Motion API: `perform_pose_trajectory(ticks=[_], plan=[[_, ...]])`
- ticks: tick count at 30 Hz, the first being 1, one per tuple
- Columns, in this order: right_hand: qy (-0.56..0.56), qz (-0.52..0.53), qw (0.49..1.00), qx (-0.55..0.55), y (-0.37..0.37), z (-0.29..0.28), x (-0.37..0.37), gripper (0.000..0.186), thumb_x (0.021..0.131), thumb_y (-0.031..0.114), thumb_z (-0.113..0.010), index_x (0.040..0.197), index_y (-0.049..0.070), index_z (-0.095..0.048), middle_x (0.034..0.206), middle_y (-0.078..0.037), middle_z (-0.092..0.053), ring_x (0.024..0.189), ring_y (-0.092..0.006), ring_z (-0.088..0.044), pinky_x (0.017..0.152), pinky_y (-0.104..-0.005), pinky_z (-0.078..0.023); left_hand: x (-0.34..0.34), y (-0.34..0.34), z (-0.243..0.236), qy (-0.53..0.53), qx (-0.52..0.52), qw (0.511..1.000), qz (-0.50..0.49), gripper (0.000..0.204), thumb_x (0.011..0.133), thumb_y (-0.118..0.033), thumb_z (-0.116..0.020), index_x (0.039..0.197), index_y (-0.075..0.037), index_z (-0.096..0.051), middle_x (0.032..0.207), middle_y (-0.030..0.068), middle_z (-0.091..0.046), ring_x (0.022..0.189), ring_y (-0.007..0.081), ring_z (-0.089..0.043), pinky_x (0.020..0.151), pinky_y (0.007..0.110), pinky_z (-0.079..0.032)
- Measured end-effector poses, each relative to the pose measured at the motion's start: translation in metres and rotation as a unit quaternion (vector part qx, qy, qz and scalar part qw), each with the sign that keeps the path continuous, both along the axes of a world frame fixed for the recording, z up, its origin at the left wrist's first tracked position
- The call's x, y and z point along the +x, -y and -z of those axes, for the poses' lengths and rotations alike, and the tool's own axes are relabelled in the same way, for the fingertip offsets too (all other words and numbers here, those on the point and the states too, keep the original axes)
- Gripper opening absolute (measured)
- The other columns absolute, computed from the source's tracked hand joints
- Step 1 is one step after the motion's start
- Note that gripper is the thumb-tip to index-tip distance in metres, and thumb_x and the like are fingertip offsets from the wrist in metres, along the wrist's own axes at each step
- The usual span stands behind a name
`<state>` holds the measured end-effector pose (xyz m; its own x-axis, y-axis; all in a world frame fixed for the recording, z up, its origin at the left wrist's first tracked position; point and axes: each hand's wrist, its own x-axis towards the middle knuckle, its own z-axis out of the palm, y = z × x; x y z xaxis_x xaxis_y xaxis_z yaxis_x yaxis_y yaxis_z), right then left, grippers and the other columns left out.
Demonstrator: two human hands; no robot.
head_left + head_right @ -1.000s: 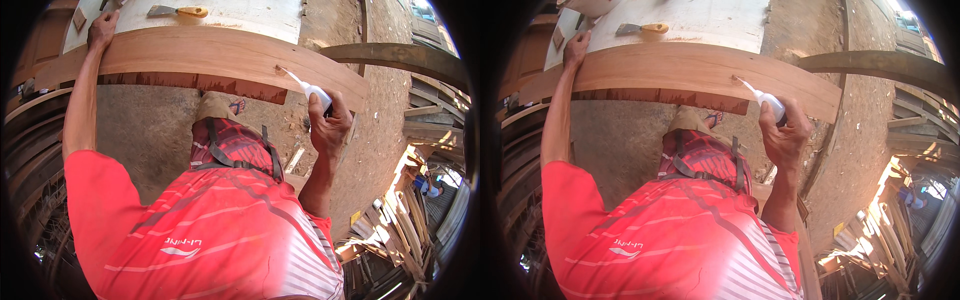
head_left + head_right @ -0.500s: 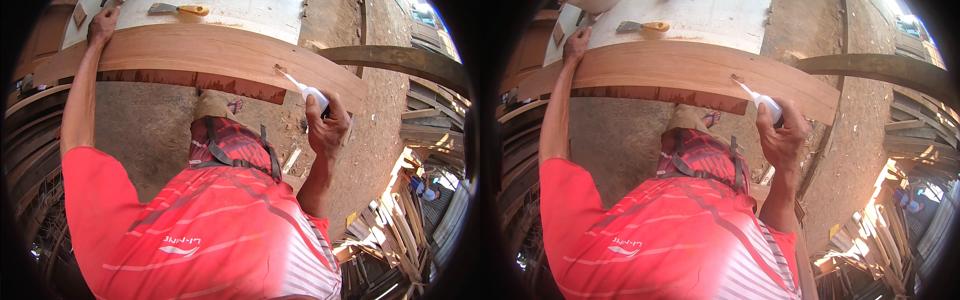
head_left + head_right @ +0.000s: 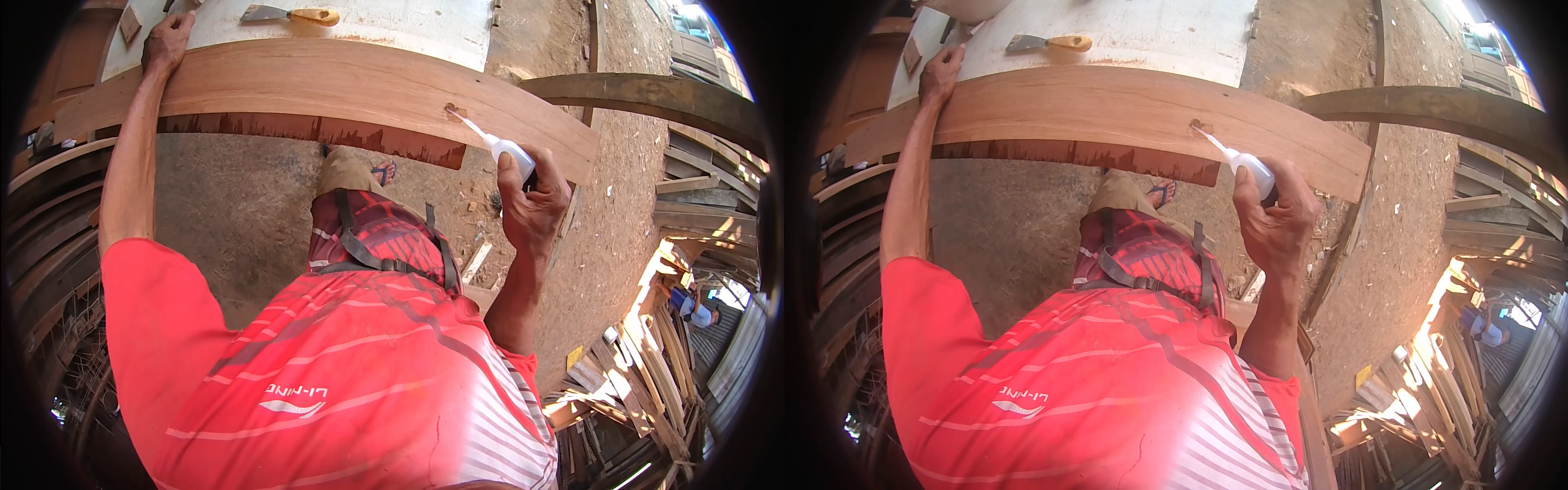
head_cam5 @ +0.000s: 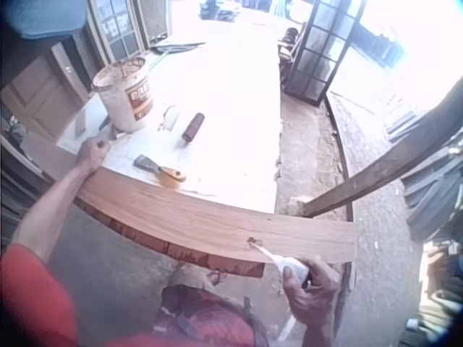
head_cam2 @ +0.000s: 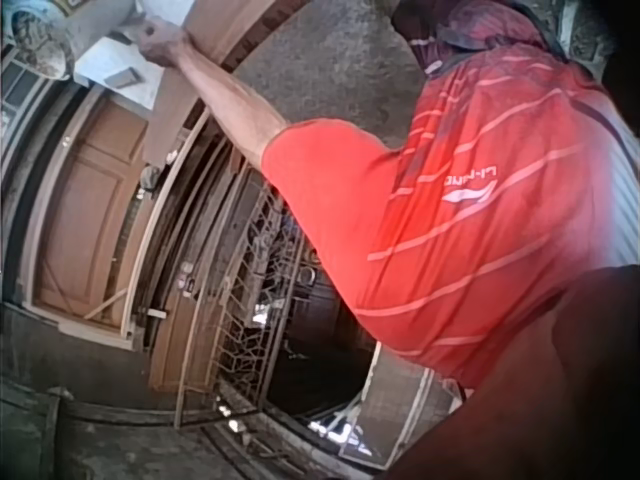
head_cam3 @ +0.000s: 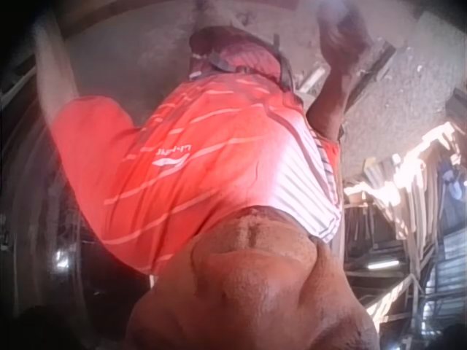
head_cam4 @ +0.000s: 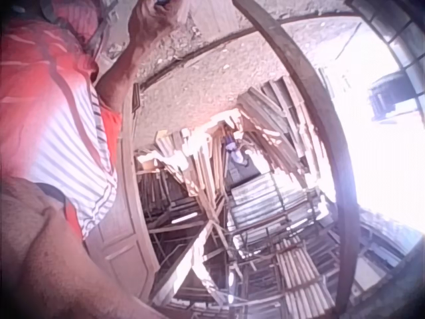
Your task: The person applies a brown paste to gaps in a wooden board using a spatula, applies white glue to the surface, and sands the board with a small block.
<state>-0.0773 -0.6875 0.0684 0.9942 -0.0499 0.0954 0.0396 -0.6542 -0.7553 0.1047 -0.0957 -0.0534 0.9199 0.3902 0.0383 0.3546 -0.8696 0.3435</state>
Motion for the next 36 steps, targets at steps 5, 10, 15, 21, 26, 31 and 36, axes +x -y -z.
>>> perform_pose_trajectory(ticks=[5, 10, 15, 21, 26, 31, 36], plan=[[-0.001, 0.004, 1.0, 0.003, 0.002, -0.001, -0.0021, 0.015, 0.092, 0.013, -0.077, 0.101, 0.002, -0.072, 0.079, -0.007, -0.069, 0.066, -0.0117, -0.063, 0.058, -0.029, -0.05, 0.0007, 0.0019, -0.0011, 0.002, 0.013, 1.0, 0.005, 0.055, 0.095, -0.064, -0.06, 0.116, -0.016, -0.076, 0.11, 0.0067, -0.078, 0.104, 0.0273, -0.072, 0.091, 0.04, -0.053], [-0.001, 0.001, 1.0, -0.004, 0.0046, -0.0027, -0.0053, 0.015, 0.091, 0.012, -0.077, 0.101, 0.002, -0.073, 0.079, -0.007, -0.069, 0.066, -0.0116, -0.063, 0.058, -0.0292, -0.049, -0.0004, -0.0019, 0.0016, 0.009, 0.014, 1.0, 0.008, 0.056, 0.095, -0.065, -0.059, 0.117, -0.017, -0.076, 0.11, 0.008, -0.078, 0.105, 0.0289, -0.072, 0.091, 0.041, -0.053], [0.011, -0.004, 1.0, -0.015, 0.0063, -0.0037, -0.0062, 0.015, 0.091, 0.012, -0.077, 0.102, 0.002, -0.073, 0.078, -0.008, -0.069, 0.066, -0.0126, -0.064, 0.059, -0.0302, -0.05, -0.0006, 0.001, 0.0015, 0.013, 0.002, 1.0, 0.0, 0.055, 0.095, -0.065, -0.059, 0.116, -0.017, -0.076, 0.109, 0.0083, -0.078, 0.103, 0.0297, -0.072, 0.091, 0.041, -0.053], [0.009, -0.002, 1.0, -0.02, 0.0044, -0.0068, -0.006, 0.015, 0.091, 0.012, -0.077, 0.102, 0.002, -0.073, 0.078, -0.008, -0.068, 0.066, -0.0136, -0.064, 0.059, -0.0308, -0.05, -0.0014, 0.0023, -0.0028, 0.001, -0.009, 1.0, 0.002, 0.055, 0.095, -0.065, -0.059, 0.115, -0.017, -0.076, 0.108, 0.0079, -0.078, 0.103, 0.0299, -0.072, 0.091, 0.041, -0.053], [0.012, -0.006, 1.0, -0.016, 0.0048, -0.0042, -0.0056, 0.015, 0.091, 0.012, -0.077, 0.102, 0.002, -0.073, 0.079, -0.008, -0.068, 0.066, -0.013, -0.064, 0.059, -0.0305, -0.05, -0.0037, 0.004, -0.0003, 0.036, 0.008, 0.999, 0.006, 0.054, 0.095, -0.064, -0.059, 0.114, -0.016, -0.076, 0.108, 0.0079, -0.078, 0.102, 0.0298, -0.071, 0.09, 0.041, -0.053], [0.004, -0.005, 1.0, -0.022, 0.0059, -0.009, -0.0084, 0.015, 0.091, 0.012, -0.077, 0.102, 0.002, -0.073, 0.079, -0.008, -0.069, 0.067, -0.0124, -0.064, 0.059, -0.03, -0.05, -0.0023, 0.0052, -0.0019, 0.025, -0.005, 1.0, 0.005, 0.053, 0.095, -0.062, -0.061, 0.113, -0.015, -0.076, 0.107, 0.0079, -0.078, 0.101, 0.0292, -0.071, 0.09, 0.04, -0.052], [0.01, -0.014, 1.0, -0.02, 0.0044, -0.0089, -0.0091, 0.016, 0.091, 0.012, -0.077, 0.102, 0.001, -0.072, 0.079, -0.008, -0.069, 0.066, -0.0129, -0.064, 0.059, -0.0302, -0.051, -0.0007, -0.0001, -0.0029, 0.0, -0.015, 1.0, 0.014, 0.053, 0.095, -0.062, -0.061, 0.114, -0.015, -0.076, 0.108, 0.0079, -0.078, 0.1, 0.0284, -0.072, 0.09, 0.04, -0.052]])
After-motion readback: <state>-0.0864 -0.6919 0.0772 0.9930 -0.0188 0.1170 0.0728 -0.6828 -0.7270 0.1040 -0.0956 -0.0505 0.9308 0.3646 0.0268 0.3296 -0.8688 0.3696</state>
